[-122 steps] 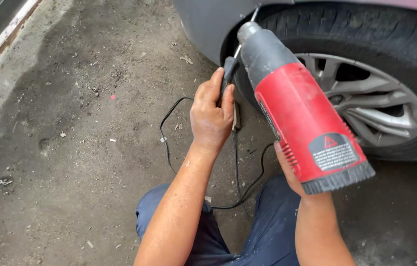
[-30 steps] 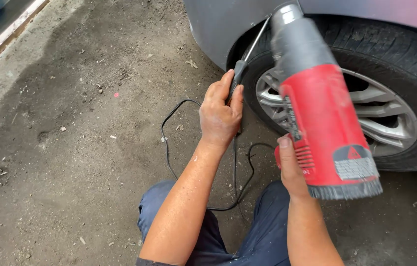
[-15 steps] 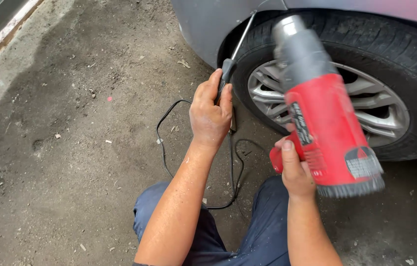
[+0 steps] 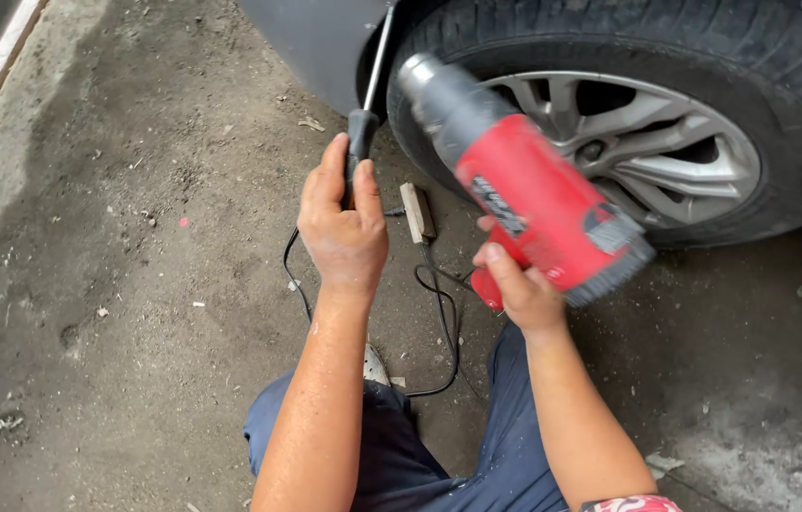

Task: Repairing and realigning a car bumper panel using a screwdriver and a heat gun.

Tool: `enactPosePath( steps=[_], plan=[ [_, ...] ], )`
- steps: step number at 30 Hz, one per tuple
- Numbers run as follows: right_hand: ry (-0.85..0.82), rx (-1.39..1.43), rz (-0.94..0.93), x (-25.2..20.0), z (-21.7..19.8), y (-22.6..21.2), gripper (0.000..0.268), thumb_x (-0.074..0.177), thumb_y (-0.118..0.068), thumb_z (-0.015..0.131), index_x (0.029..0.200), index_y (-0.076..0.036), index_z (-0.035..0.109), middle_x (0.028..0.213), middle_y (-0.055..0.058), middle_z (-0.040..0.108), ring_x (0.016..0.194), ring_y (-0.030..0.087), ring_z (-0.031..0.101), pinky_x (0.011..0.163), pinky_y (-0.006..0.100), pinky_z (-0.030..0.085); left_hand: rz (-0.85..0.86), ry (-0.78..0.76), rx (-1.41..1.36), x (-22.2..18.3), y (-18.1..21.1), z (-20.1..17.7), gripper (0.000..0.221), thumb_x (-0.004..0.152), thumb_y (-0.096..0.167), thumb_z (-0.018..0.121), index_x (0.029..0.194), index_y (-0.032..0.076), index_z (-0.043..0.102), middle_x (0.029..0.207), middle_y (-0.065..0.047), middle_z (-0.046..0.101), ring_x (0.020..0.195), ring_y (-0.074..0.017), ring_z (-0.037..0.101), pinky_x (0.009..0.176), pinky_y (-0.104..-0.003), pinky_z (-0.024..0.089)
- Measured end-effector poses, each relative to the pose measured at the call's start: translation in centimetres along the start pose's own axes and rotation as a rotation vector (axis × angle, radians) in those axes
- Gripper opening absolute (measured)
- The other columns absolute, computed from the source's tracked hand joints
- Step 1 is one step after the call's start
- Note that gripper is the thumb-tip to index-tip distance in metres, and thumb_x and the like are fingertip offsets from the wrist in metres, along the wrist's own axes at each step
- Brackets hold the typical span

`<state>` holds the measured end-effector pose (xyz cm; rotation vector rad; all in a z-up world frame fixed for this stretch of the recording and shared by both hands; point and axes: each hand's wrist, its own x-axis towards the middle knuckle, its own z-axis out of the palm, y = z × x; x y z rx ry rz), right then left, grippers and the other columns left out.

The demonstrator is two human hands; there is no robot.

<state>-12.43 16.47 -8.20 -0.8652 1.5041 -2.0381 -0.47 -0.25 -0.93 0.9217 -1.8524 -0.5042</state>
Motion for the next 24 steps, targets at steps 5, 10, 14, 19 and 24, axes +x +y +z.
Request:
enactPosePath(
  steps=[5, 10, 14, 19, 24],
  plan=[
    [0.038, -0.069, -0.058, -0.4, 0.6, -0.4, 0.039, 0.099, -0.012, 0.063, 0.135, 0.001, 0.055, 0.118, 0.015, 0.068, 0.088, 0.016, 0.068, 0.083, 0.033, 0.058, 0.000, -0.023, -0.042, 0.3, -0.3, -0.3, 0.032, 0.105, 0.012, 0.068, 0.135, 0.002, 0.064, 0.103, -0.009, 0.070, 0.085, -0.0167, 0.070, 0.074, -0.032, 0.057],
    [0.094, 0.164, -0.178, -0.4, 0.3, -0.3, 0.037, 0.100, -0.016, 0.064, 0.133, -0.002, 0.055, 0.119, 0.011, 0.065, 0.092, 0.016, 0.068, 0.087, 0.034, 0.058, -0.019, -0.051, 0.015, 0.3, -0.5, -0.6, 0.031, 0.105, 0.012, 0.067, 0.134, 0.002, 0.065, 0.098, -0.008, 0.070, 0.081, -0.0150, 0.068, 0.070, -0.031, 0.055],
    [0.006, -0.005, -0.046, -0.4, 0.1, 0.3, 0.034, 0.100, -0.015, 0.064, 0.131, 0.000, 0.058, 0.110, 0.012, 0.069, 0.091, 0.016, 0.067, 0.084, 0.033, 0.057, -0.031, -0.049, 0.014, 0.4, -0.5, -0.5, 0.032, 0.104, 0.013, 0.067, 0.134, 0.001, 0.066, 0.096, -0.008, 0.069, 0.078, -0.0154, 0.067, 0.069, -0.031, 0.054],
    [-0.007, -0.050, -0.071, -0.4, 0.5, 0.5, 0.037, 0.099, -0.013, 0.067, 0.132, 0.000, 0.057, 0.114, 0.012, 0.068, 0.092, 0.016, 0.068, 0.082, 0.033, 0.059, 0.005, -0.057, 0.020, 0.5, -0.5, -0.5, 0.031, 0.105, 0.012, 0.066, 0.135, 0.002, 0.064, 0.100, -0.009, 0.070, 0.082, -0.0159, 0.068, 0.072, -0.031, 0.055],
    [0.033, 0.088, -0.026, -0.5, 0.6, 0.1, 0.035, 0.101, -0.013, 0.065, 0.133, -0.001, 0.057, 0.121, 0.012, 0.067, 0.091, 0.016, 0.067, 0.082, 0.033, 0.058, 0.029, -0.068, 0.025, 0.7, -0.6, -1.6, 0.032, 0.105, 0.013, 0.068, 0.135, 0.002, 0.064, 0.101, -0.010, 0.071, 0.086, -0.0173, 0.070, 0.075, -0.032, 0.057]
  ],
)
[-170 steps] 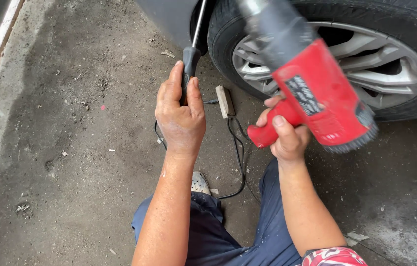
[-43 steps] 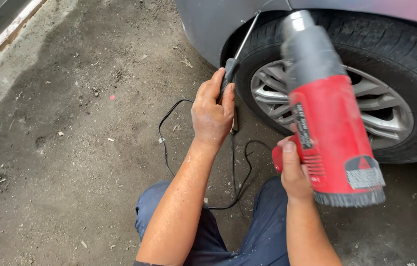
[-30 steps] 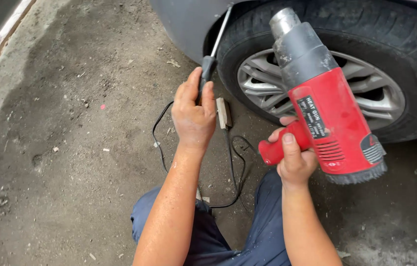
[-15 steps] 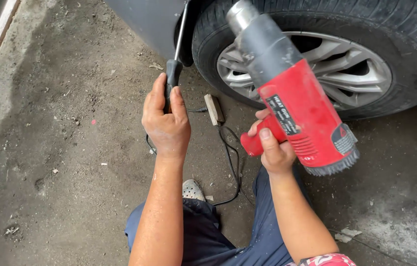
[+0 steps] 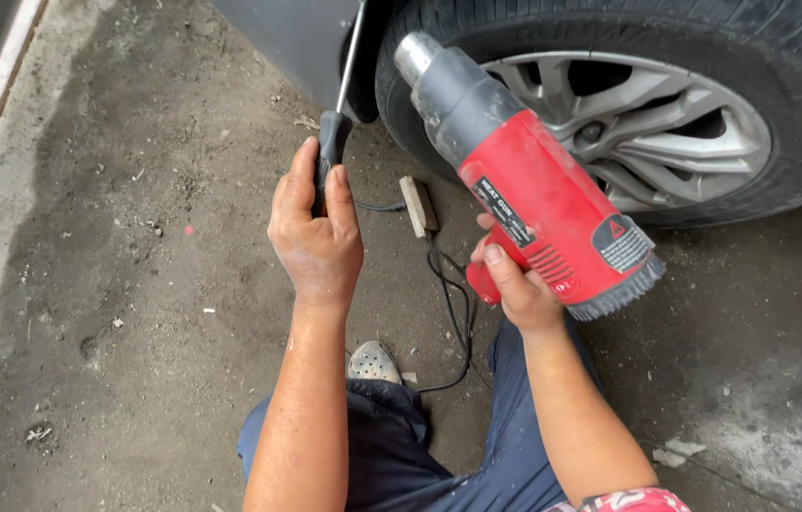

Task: Repairing and realigning a car bumper panel using a screwdriver and a heat gun.

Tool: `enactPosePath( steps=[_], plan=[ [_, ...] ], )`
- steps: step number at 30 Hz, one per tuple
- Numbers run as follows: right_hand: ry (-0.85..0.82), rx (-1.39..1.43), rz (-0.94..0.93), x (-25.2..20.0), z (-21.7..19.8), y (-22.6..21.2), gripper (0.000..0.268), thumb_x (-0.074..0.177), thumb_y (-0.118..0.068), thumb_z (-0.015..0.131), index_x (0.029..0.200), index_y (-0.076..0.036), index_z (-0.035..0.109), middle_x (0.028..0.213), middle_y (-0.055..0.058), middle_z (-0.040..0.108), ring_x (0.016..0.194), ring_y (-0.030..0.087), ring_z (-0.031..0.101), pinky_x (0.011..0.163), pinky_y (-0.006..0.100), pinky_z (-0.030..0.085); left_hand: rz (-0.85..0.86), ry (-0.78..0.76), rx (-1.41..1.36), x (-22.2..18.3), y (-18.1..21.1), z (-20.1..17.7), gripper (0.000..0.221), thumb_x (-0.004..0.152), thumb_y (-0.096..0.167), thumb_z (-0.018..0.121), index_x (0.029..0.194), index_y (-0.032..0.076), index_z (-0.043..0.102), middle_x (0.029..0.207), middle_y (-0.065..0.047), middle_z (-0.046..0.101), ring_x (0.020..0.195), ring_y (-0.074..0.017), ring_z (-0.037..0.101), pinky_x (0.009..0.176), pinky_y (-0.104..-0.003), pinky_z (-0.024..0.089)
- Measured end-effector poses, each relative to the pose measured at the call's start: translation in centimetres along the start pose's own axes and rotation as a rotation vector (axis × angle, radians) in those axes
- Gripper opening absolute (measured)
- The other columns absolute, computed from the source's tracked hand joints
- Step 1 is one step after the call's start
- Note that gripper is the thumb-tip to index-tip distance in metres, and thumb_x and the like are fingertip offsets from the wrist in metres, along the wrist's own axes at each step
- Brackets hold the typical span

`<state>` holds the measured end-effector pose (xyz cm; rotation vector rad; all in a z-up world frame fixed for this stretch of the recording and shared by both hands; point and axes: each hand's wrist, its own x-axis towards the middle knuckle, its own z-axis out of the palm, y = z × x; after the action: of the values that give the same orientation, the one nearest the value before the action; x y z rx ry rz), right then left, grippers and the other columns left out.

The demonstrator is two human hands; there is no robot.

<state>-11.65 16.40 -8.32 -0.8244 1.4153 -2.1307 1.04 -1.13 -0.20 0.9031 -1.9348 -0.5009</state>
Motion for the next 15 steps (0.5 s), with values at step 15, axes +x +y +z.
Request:
enactPosePath(
  steps=[15],
  plan=[
    [-0.017, -0.123, -0.120, -1.2, -0.3, -0.1, 0.023, 0.108, -0.012, 0.063, 0.128, 0.000, 0.060, 0.117, 0.012, 0.068, 0.095, 0.016, 0.067, 0.088, 0.032, 0.058, 0.070, -0.009, 0.057, -0.2, 0.2, -1.8, 0.031, 0.106, 0.016, 0.068, 0.133, 0.002, 0.065, 0.113, -0.015, 0.074, 0.100, -0.0246, 0.075, 0.085, -0.037, 0.060]
  ],
)
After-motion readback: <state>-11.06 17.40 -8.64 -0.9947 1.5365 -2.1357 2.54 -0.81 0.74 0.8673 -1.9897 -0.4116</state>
